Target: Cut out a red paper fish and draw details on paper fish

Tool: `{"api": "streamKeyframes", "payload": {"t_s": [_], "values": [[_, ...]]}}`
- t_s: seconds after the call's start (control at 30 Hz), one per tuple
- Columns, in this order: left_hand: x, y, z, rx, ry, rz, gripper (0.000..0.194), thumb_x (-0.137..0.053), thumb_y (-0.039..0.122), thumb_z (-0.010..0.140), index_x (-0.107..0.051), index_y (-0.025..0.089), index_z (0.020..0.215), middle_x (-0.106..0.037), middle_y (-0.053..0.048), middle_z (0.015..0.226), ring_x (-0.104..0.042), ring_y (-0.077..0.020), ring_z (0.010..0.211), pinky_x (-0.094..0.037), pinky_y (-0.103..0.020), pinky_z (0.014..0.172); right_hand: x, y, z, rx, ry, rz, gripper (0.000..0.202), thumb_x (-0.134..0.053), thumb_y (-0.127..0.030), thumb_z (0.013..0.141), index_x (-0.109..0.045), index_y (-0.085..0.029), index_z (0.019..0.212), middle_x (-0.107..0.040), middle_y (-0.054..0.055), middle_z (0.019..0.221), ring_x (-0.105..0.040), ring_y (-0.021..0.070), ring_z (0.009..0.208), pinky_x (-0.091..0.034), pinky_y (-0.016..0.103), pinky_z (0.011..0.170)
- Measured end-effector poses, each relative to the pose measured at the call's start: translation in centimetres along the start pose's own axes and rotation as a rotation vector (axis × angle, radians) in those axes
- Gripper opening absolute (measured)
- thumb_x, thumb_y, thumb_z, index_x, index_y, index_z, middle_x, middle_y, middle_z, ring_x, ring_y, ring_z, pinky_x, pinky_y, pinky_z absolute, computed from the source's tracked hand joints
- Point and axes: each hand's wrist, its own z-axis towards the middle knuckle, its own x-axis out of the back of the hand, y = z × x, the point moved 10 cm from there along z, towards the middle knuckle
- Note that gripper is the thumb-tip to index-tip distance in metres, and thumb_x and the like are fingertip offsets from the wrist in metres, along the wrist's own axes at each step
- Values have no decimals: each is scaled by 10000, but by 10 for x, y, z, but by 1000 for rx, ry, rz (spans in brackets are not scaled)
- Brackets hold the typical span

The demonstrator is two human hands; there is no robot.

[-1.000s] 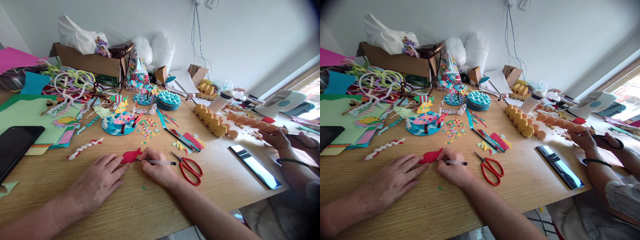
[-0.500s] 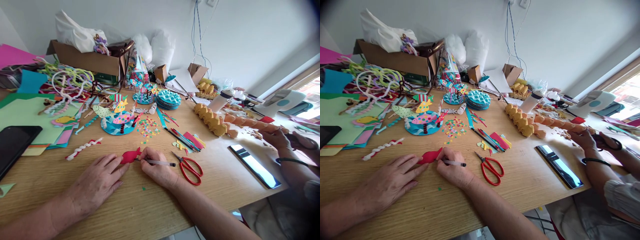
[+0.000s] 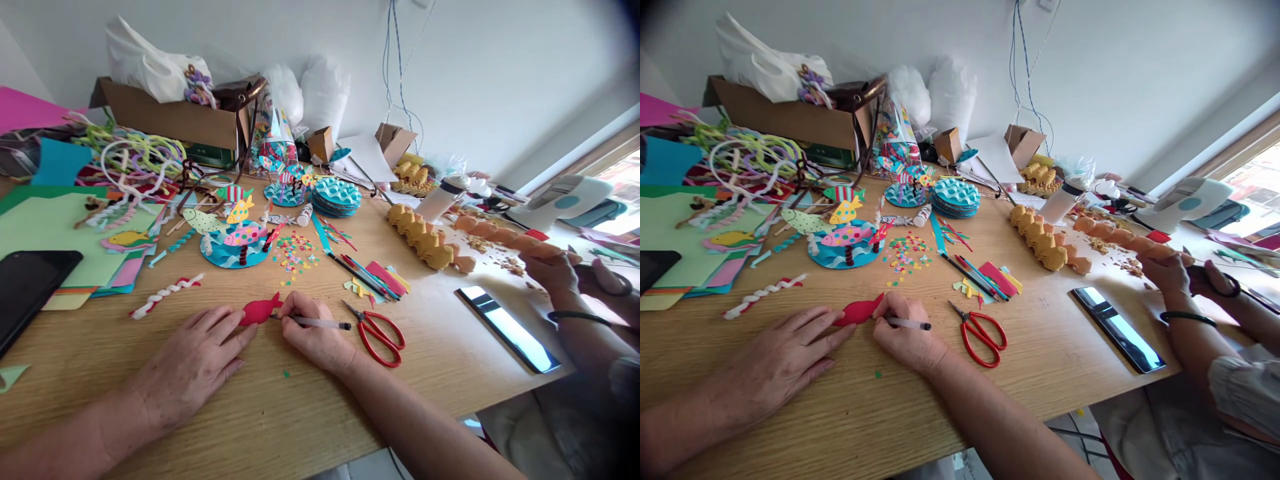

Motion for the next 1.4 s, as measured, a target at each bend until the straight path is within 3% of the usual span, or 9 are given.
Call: {"api": "streamKeyframes", "payload": {"t_s": [0.5,0.9,1.27,1.4], "values": [[2,4,4,-47,-13,26,367,-504,190,902,-593,220,1257,-642,-84,1160,-552,-278,1045,-488,-430,887,6,12,3,-99,46,77,113,-482,-87,656,-507,-197,650,-492,-59,570,-408,88,500,-306,192,480],[-3,6,23,-4,-184,34,470,-670,214,811,-582,229,1272,-623,-85,1064,-556,-278,959,-490,-431,819,4,15,4,-106,18,113,102,-483,-96,665,-511,-193,671,-490,-55,574,-405,88,508,-290,191,473],[-2,0,21,30,-139,-52,382,-621,263,852,-614,233,1233,-597,-95,1051,-533,-277,986,-490,-441,851,2,11,3,-59,-11,162,120,-479,-78,659,-504,-194,674,-482,-53,580,-405,87,511,-293,187,471],[-1,-1,19,17,-104,-48,370,-573,286,882,-605,242,1248,-584,-110,1171,-518,-293,1075,-483,-452,895,4,12,5,-57,-7,137,108,-481,-89,661,-508,-193,675,-487,-54,581,-404,85,502,-290,192,468]]}}
